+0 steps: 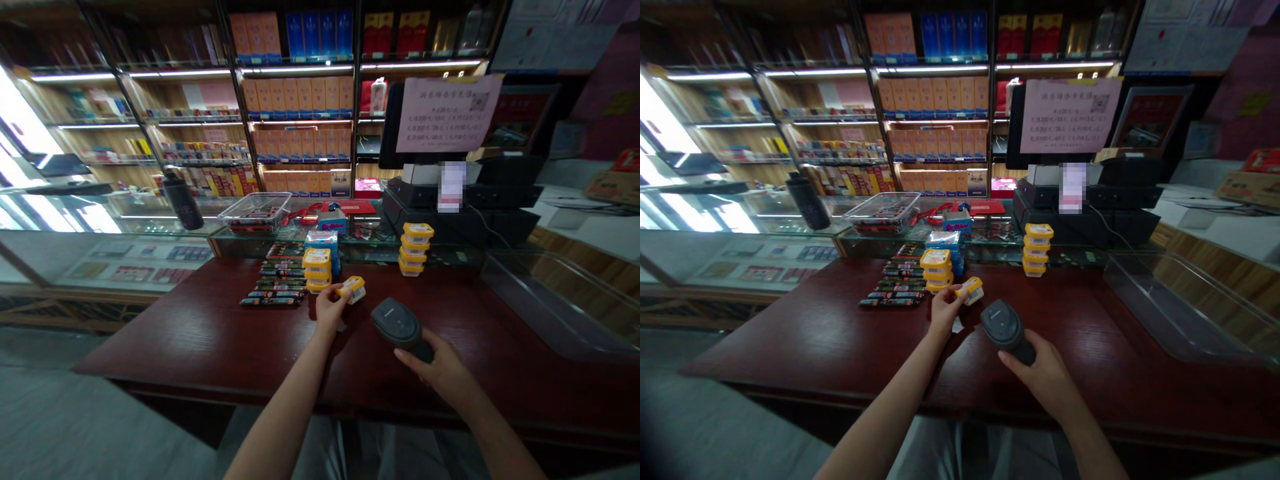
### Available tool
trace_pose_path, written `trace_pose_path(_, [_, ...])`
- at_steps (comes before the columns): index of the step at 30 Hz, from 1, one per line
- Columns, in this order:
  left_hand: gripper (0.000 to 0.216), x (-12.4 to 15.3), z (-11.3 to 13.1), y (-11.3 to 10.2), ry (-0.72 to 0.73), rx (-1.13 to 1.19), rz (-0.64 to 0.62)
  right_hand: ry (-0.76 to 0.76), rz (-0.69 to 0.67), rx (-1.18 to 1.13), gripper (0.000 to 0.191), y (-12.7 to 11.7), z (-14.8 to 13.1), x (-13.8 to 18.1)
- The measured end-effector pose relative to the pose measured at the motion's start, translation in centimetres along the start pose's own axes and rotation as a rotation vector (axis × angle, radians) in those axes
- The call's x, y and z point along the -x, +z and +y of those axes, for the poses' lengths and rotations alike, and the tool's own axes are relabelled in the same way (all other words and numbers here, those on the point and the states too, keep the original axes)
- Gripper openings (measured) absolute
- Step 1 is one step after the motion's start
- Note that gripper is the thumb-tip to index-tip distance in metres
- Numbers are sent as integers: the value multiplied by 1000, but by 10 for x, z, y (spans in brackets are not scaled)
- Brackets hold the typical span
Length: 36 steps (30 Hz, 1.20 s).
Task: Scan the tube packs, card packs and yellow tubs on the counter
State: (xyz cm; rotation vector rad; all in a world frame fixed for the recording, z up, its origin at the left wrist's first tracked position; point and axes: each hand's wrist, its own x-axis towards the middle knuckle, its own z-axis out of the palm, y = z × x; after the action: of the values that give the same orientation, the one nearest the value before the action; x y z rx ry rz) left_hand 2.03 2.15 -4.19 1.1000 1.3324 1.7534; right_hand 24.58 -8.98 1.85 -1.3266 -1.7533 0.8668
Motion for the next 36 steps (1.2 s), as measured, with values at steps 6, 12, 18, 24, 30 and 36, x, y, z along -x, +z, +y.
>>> trace_pose_path(6, [44,7,21,-15,-15,-11,-94,-78,124,530,32,-16,11,-12])
trace_pose_path(12, [45,13,31,-65,39,-66,-146,-189,184,806,35,-15,42,-28])
trace_pose_path(18, [29,20,33,-95,309,-378,-208,-402,169,950,38,-20,70,-35])
trace_pose_path(24, [19,24,39,-94,542,-756,-63,-530,209,951,39,-22,90,-32])
trace_pose_path(30, [18,21,33,-94,534,-779,-106,-551,253,974,39,-18,91,-26])
trace_pose_path(36, [26,23,33,-94,500,-833,-148,-548,290,998,36,-19,90,-24])
